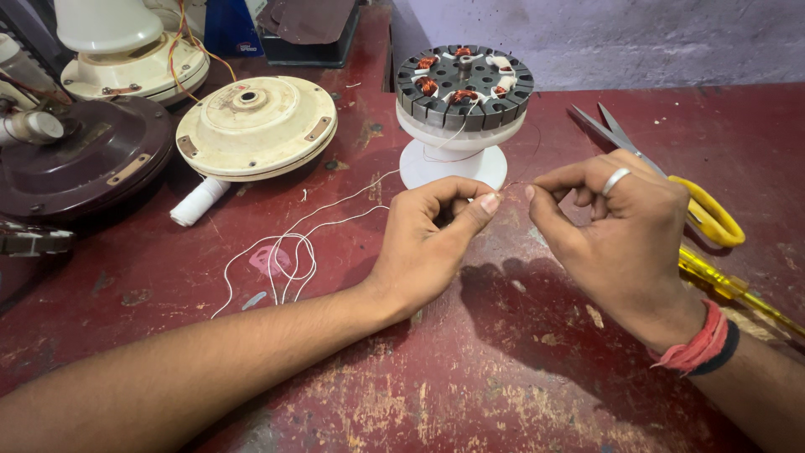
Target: The person twists two thin wires together by hand, then uses scissors to cut the excess wire. The person works at a red workbench with a motor stator and other disassembled parts nearby.
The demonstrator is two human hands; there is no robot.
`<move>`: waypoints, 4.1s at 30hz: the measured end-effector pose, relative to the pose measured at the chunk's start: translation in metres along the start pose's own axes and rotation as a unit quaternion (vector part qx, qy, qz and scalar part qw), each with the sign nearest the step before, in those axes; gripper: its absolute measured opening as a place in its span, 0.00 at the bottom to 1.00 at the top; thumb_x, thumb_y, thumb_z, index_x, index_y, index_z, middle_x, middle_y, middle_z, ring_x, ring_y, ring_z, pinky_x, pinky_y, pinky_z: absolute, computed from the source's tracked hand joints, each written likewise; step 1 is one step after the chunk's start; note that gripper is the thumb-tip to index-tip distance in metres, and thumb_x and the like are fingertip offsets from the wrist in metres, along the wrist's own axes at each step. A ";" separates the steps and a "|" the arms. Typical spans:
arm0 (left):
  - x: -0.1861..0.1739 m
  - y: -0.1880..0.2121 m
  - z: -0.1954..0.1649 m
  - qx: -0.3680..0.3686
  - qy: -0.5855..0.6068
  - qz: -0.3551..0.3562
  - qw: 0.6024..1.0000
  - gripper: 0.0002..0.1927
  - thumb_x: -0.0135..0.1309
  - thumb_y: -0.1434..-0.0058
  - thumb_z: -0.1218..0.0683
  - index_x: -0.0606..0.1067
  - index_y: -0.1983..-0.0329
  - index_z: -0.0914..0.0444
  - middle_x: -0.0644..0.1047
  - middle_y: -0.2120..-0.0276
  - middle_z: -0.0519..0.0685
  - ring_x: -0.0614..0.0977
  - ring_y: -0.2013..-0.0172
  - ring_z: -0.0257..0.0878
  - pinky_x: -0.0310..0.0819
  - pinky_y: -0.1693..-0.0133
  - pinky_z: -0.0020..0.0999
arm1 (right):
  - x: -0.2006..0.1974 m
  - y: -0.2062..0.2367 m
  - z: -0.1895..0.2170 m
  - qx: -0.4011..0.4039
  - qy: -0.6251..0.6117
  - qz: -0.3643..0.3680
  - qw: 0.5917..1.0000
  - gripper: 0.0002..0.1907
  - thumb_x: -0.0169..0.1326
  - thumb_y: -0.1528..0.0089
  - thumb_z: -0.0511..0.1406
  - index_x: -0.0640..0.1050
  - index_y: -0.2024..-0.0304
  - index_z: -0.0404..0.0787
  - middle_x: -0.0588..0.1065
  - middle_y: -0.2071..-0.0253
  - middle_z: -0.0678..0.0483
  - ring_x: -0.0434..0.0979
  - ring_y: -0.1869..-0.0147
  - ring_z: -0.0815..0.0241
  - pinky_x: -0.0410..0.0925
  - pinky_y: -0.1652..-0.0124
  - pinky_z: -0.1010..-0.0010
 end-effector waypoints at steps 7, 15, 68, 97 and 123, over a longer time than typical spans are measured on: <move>0.000 0.000 0.001 -0.002 -0.010 0.004 1.000 0.12 0.56 0.31 0.54 0.81 0.58 0.69 0.71 0.77 0.36 0.66 0.75 0.23 0.61 0.75 0.24 | 0.001 0.000 -0.001 -0.006 0.003 0.007 1.000 0.04 0.68 0.39 0.29 0.83 0.63 0.37 0.77 0.70 0.55 0.71 0.70 0.69 0.62 0.71 0.77; 0.000 0.000 -0.001 0.006 -0.007 0.007 1.000 0.12 0.56 0.31 0.54 0.81 0.58 0.69 0.73 0.76 0.36 0.67 0.74 0.23 0.62 0.73 0.23 | 0.000 0.001 -0.001 0.005 -0.006 0.001 1.000 0.04 0.67 0.39 0.29 0.83 0.64 0.36 0.77 0.69 0.55 0.71 0.71 0.70 0.62 0.71 0.79; 0.008 0.006 -0.027 0.083 -0.122 0.031 0.989 0.11 0.55 0.31 0.53 0.79 0.57 0.66 0.82 0.70 0.46 0.80 0.69 0.30 0.75 0.67 0.29 | 0.034 0.007 -0.009 -0.051 -0.087 0.160 0.982 0.20 0.55 0.31 0.33 0.66 0.77 0.33 0.62 0.79 0.49 0.60 0.77 0.58 0.57 0.74 0.63; 0.009 0.006 -0.006 0.000 -0.019 0.044 0.999 0.12 0.49 0.28 0.53 0.75 0.61 0.67 0.75 0.72 0.40 0.71 0.70 0.26 0.66 0.69 0.25 | 0.025 -0.006 0.007 -0.014 -0.124 0.135 0.983 0.05 0.60 0.37 0.31 0.79 0.63 0.33 0.76 0.67 0.52 0.73 0.67 0.63 0.66 0.67 0.72; 0.028 0.002 -0.002 -0.023 0.107 0.150 0.983 0.19 0.47 0.26 0.51 0.75 0.40 0.68 0.80 0.55 0.40 0.79 0.54 0.25 0.74 0.49 0.22 | 0.027 -0.007 0.017 -0.081 -0.063 0.165 0.981 0.14 0.54 0.34 0.30 0.69 0.74 0.31 0.66 0.77 0.45 0.68 0.74 0.48 0.60 0.72 0.59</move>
Point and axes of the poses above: each hand's wrist, its own y-axis away from the middle knuckle, its own x-axis out of the palm, z = x × y, the point moved 9 cm from there along -y, towards the middle knuckle
